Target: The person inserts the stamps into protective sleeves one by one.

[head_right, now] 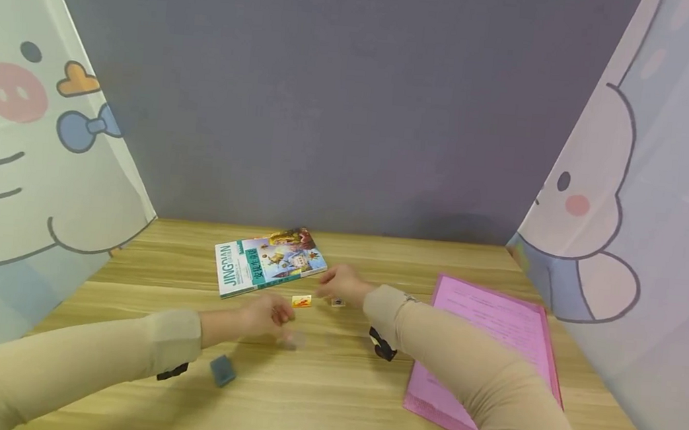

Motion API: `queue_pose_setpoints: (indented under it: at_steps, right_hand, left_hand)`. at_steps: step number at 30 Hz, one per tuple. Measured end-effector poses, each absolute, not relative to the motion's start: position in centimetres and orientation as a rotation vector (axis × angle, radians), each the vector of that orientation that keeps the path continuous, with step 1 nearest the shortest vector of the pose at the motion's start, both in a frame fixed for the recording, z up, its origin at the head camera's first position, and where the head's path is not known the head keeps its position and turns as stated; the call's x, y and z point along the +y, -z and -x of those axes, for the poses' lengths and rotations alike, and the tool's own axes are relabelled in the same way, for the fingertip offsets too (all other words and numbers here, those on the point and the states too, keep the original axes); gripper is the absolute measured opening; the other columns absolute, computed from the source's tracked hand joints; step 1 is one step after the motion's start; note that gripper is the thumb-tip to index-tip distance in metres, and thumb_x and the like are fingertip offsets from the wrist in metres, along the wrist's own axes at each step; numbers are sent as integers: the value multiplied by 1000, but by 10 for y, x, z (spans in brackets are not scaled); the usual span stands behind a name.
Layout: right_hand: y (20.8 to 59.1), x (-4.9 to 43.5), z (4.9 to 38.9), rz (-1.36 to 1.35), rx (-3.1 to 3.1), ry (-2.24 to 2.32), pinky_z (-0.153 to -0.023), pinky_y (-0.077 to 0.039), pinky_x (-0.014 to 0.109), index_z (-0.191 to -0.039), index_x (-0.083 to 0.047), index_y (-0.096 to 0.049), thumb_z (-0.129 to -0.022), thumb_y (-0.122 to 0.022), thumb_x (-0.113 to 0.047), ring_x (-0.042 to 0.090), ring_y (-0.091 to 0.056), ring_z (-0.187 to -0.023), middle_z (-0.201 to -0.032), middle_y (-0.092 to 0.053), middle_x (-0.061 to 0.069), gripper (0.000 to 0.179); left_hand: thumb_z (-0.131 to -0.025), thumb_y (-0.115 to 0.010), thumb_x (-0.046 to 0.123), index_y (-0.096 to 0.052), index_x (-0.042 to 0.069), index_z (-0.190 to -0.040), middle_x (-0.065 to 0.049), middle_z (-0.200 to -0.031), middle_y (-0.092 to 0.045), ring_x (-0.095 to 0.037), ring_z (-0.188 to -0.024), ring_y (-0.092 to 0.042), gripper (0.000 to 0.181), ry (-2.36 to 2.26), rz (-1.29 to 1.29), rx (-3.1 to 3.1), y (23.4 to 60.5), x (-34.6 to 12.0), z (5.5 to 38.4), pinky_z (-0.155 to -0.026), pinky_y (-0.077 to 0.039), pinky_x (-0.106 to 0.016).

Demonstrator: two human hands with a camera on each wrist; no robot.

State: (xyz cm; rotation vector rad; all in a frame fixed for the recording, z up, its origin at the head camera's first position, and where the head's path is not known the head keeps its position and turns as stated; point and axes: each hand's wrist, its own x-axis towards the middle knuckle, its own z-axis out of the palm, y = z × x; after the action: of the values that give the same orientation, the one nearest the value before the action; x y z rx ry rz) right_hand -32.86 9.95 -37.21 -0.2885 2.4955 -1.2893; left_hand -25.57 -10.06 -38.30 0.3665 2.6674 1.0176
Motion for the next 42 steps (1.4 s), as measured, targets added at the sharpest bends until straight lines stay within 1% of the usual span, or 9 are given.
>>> queue_pose_setpoints:
  at_steps: [4,6,14,18,21,25,30,35,42]
  right_hand:
    - [380,89,332,253,2468,1269,-79,-58,31,-116,0,-66,-84,-76,-12,18,-67,-84,-106,-67,8,36]
    - [383,85,333,225,2462,1261,-79,-58,31,-115,-2,-67,-83,-77,-14,18,-68,-84,-107,-67,8,35]
    - [384,79,334,173,2477,1217,-78,-56,32,-109,-5,-70,-79,-82,-17,19,-64,-85,-108,-65,7,35]
    - [383,77,333,185,2475,1208,-72,-53,29,-107,-5,-69,-78,-82,-16,18,-60,-82,-103,-65,5,33]
    - [385,75,333,191,2499,1191,-65,-49,25,-105,-5,-70,-78,-83,-15,14,-55,-74,-99,-64,3,31]
    - [390,71,336,206,2552,1150,-56,-43,21,-99,-6,-71,-76,-84,-13,11,-50,-64,-91,-64,2,27]
    - [392,70,336,194,2588,1098,-56,-44,22,-93,-8,-70,-75,-84,-14,12,-51,-67,-86,-62,2,24]
    - [392,71,336,197,2592,1095,-55,-43,22,-90,-8,-68,-77,-83,-12,12,-50,-65,-82,-60,2,21]
    - [392,72,333,216,2615,1152,-55,-45,20,-88,-4,-68,-75,-82,-8,11,-53,-66,-80,-62,2,20]
  left_hand:
    - [-69,-88,12,-64,6,-93,-5,-86,-60,-13,-77,-51,35,-1004,-365,2666,384,-98,253,-70,-47,-24]
    - [-69,-89,12,-64,5,-92,-6,-85,-58,-14,-76,-49,35,-1012,-363,2665,384,-96,252,-67,-45,-23]
    - [-67,-89,8,-63,6,-90,-5,-86,-57,-14,-76,-48,34,-1001,-364,2699,386,-91,251,-69,-44,-25]
    - [-67,-88,4,-64,6,-88,-5,-86,-58,-13,-77,-48,32,-983,-379,2722,386,-90,251,-72,-46,-26]
    - [-67,-88,4,-66,7,-86,-4,-85,-59,-12,-77,-49,29,-960,-401,2741,385,-91,252,-73,-47,-26]
    - [-68,-87,4,-67,7,-82,-3,-80,-61,-12,-74,-50,24,-953,-420,2730,385,-93,254,-68,-46,-24]
    - [-72,-84,4,-68,6,-78,0,-75,-62,-11,-70,-50,18,-968,-428,2690,385,-94,254,-63,-43,-22]
    - [-73,-84,5,-67,6,-75,2,-73,-62,-11,-69,-51,17,-984,-443,2663,385,-96,254,-64,-44,-22]
    - [-74,-81,0,-65,0,-79,-4,-74,-68,-9,-64,-55,17,-1080,-499,2553,381,-103,258,-59,-45,-18]
